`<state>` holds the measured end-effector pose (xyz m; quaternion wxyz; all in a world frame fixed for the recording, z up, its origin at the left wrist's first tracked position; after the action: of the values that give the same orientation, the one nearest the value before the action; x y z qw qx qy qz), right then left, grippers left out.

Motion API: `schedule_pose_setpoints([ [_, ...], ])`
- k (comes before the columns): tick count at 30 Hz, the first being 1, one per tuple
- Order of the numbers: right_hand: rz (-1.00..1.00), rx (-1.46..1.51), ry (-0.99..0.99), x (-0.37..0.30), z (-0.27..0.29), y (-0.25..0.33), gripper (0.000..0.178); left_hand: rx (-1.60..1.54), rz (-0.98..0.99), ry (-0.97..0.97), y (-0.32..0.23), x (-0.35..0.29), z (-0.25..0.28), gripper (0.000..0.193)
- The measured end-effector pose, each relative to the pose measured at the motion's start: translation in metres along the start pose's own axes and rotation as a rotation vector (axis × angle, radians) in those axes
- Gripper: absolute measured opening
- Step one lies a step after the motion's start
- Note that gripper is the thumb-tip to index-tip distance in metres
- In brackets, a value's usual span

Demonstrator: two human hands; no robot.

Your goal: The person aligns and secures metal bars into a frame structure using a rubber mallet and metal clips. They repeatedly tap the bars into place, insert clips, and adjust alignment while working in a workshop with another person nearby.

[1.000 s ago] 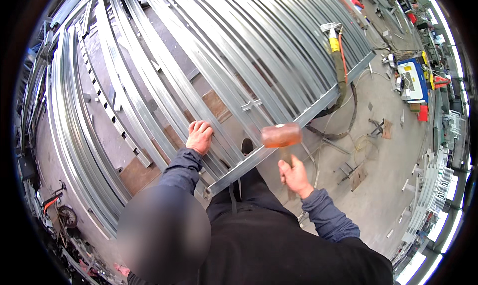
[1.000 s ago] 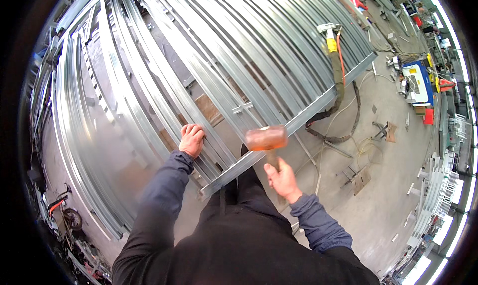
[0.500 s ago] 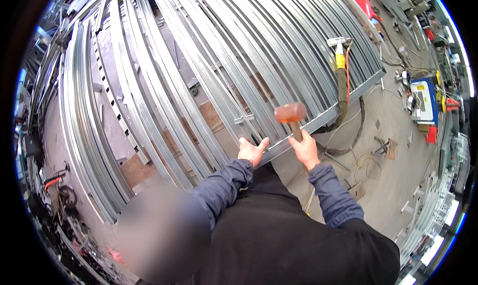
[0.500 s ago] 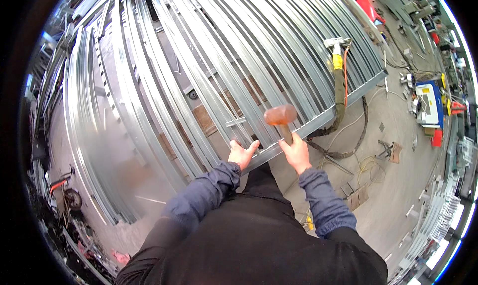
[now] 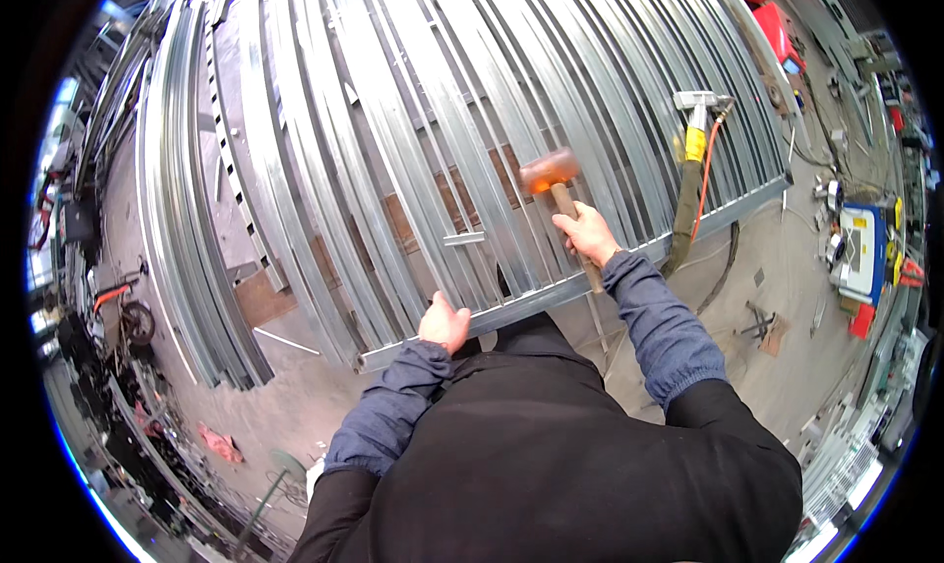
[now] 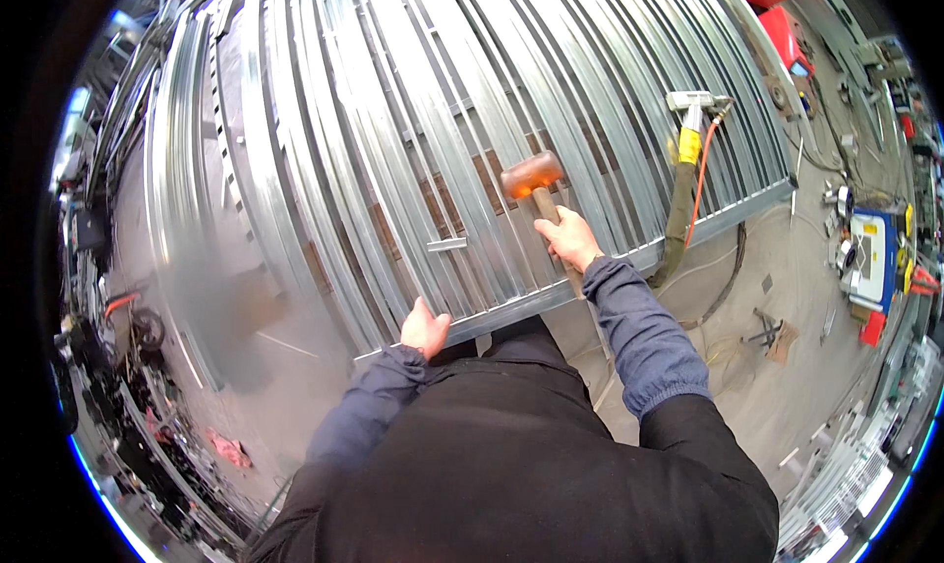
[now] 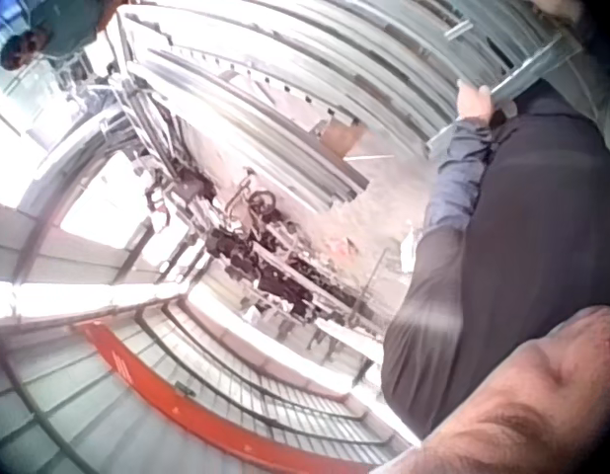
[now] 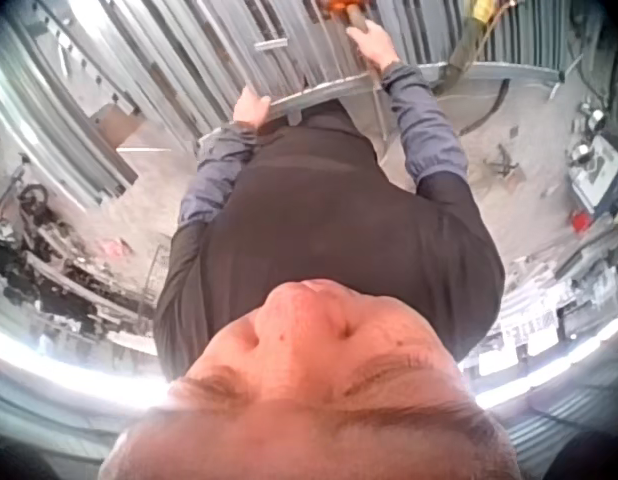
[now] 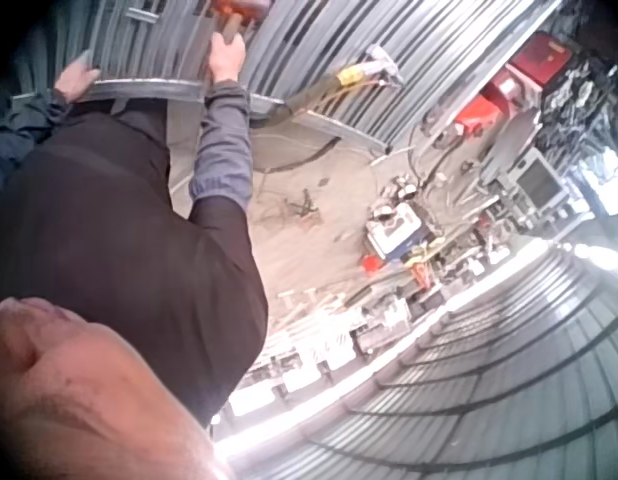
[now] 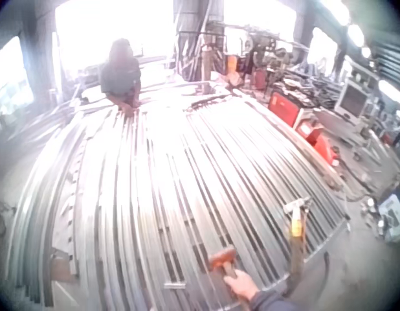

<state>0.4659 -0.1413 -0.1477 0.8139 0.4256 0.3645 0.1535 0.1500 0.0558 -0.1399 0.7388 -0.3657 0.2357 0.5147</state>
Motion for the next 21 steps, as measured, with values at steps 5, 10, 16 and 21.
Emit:
schedule_pose_setpoints([
  [5,0.178,-0.626,-0.179,0.008,0.004,0.003,0.045,0.088,0.054,-0.072,0.039,0.011,0.016,0.040],
  [10,0.265,-0.664,-0.256,0.007,-0.009,-0.013,0.047,0.151,0.081,-0.103,0.054,0.026,0.001,0.034],
  [16,0.261,-0.701,-0.258,0.006,-0.015,-0.006,0.052,0.176,0.114,-0.092,0.055,0.032,-0.016,0.023],
  [21,0.228,-0.707,-0.243,0.006,-0.011,0.001,0.058,0.130,0.113,-0.054,0.056,0.035,-0.021,0.026],
])
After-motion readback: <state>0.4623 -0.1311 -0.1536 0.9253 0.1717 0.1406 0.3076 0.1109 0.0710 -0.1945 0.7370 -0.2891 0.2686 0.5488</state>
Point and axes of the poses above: each hand's wrist, its own x-axis towards the middle knuckle, its own z-axis out of the back of the hand, y = z × x, the point moved 6 cm from there along x, towards the middle knuckle, and after that the axes turned 10 degrees about z, right-handed, at the moved point
